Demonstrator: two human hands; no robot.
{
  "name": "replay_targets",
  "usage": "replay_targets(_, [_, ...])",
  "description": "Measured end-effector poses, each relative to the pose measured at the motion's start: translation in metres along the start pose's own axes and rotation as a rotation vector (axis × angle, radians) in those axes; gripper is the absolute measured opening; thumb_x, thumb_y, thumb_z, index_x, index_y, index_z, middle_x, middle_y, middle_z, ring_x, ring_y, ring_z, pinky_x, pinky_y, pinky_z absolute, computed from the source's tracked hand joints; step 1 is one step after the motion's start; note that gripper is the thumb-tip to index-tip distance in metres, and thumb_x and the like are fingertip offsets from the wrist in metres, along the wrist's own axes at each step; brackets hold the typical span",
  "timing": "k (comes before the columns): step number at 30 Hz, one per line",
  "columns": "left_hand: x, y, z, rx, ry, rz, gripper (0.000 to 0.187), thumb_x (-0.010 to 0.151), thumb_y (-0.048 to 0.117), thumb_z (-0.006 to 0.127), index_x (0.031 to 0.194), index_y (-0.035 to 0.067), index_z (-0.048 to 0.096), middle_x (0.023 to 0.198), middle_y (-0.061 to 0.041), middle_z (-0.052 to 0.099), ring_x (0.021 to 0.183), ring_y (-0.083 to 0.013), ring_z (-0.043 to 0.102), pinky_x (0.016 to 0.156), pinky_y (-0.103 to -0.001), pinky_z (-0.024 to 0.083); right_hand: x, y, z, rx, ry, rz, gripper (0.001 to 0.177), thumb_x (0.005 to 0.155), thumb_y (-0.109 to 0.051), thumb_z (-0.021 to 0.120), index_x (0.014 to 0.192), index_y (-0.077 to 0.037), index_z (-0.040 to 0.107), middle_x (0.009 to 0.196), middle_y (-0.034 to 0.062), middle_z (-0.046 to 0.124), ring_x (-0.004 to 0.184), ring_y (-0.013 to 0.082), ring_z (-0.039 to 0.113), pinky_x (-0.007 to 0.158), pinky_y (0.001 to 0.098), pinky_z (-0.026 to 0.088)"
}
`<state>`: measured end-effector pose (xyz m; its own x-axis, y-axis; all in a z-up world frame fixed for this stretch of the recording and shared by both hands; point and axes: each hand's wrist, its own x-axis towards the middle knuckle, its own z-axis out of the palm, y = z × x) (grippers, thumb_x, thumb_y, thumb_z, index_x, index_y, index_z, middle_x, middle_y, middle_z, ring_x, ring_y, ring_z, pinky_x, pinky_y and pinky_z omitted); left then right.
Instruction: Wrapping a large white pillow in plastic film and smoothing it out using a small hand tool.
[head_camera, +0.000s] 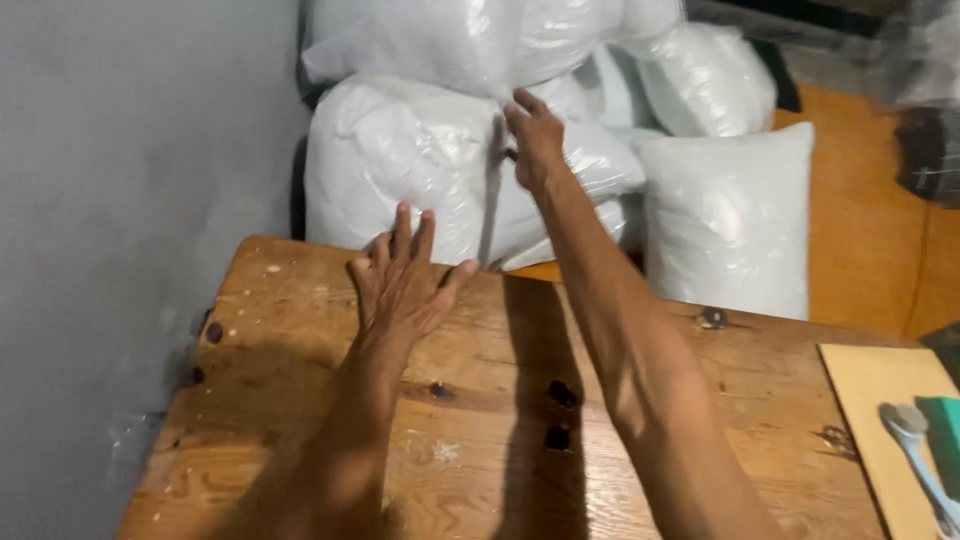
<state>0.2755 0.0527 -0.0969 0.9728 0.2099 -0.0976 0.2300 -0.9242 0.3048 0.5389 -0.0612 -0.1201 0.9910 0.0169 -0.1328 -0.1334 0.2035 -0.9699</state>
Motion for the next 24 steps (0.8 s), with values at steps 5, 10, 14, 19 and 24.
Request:
replay_targets(5, [0.011,-0.006,0.018,0.056,0.097,0.051,0.088,0.093,0.078,0.021,0.163,0.024,0.023,0.172,-0.009,0.016,0.129,-0.0337,0.043,0.089,-0.047,0.031,-0.016,-0.073,0.025,0.101,0.180,-0.004,0.036,0.075,0.025,0.054,0.086,0.007,0.082,0.065,0.0081,0.072,0.048,0.0101,0.051,0.042,0.0228,0.030])
replay_targets(10, [0.011,-0.003,0.011,-0.049,0.061,0.033,0.080,0.095,0.071,0.023,0.161,0.027,0.027,0.173,-0.006,0.013,0.133,-0.0353,0.040,0.094,-0.051,0.029,-0.032,-0.097,0.029,0.514,-0.106,-0.054,0.018,0.081,0.020,0.060,0.088,0.003,0.057,0.074,0.0120,0.051,0.061,0.0227,0.048,0.056,0.0313,0.046])
replay_targets(14, [0.011,-0.013,0.020,-0.149,0.202,0.059,0.058,0.100,0.057,0.032,0.150,0.032,0.048,0.162,-0.006,0.036,0.126,-0.0384,0.049,0.092,-0.056,0.034,-0.140,-0.092,0.025,0.592,-0.505,-0.114,0.021,0.067,0.008,0.057,0.062,-0.009,0.046,0.063,0.0030,0.043,0.063,0.0153,0.044,0.064,0.0271,0.041])
replay_targets(19, [0.026,-0.019,0.027,-0.169,0.123,0.029,0.057,0.102,0.054,0.025,0.149,0.033,0.048,0.165,-0.002,0.035,0.132,-0.0337,0.048,0.099,-0.054,0.034,-0.274,-0.104,-0.030,0.705,-0.423,0.102,0.024,0.088,0.011,0.063,0.108,0.001,0.055,0.088,0.0141,0.061,0.081,0.0243,0.063,0.093,0.0425,0.055])
replay_targets(24, [0.049,-0.134,0.243,-0.223,0.220,-0.110,0.083,0.096,0.056,0.054,0.164,0.019,0.023,0.167,-0.009,0.029,0.150,-0.0323,0.029,0.123,-0.046,0.023,-0.401,-0.079,-0.102,0.345,-0.513,-0.045,0.014,0.086,-0.002,0.072,0.093,-0.007,0.061,0.081,0.0021,0.059,0.072,0.0113,0.054,0.067,0.0206,0.039])
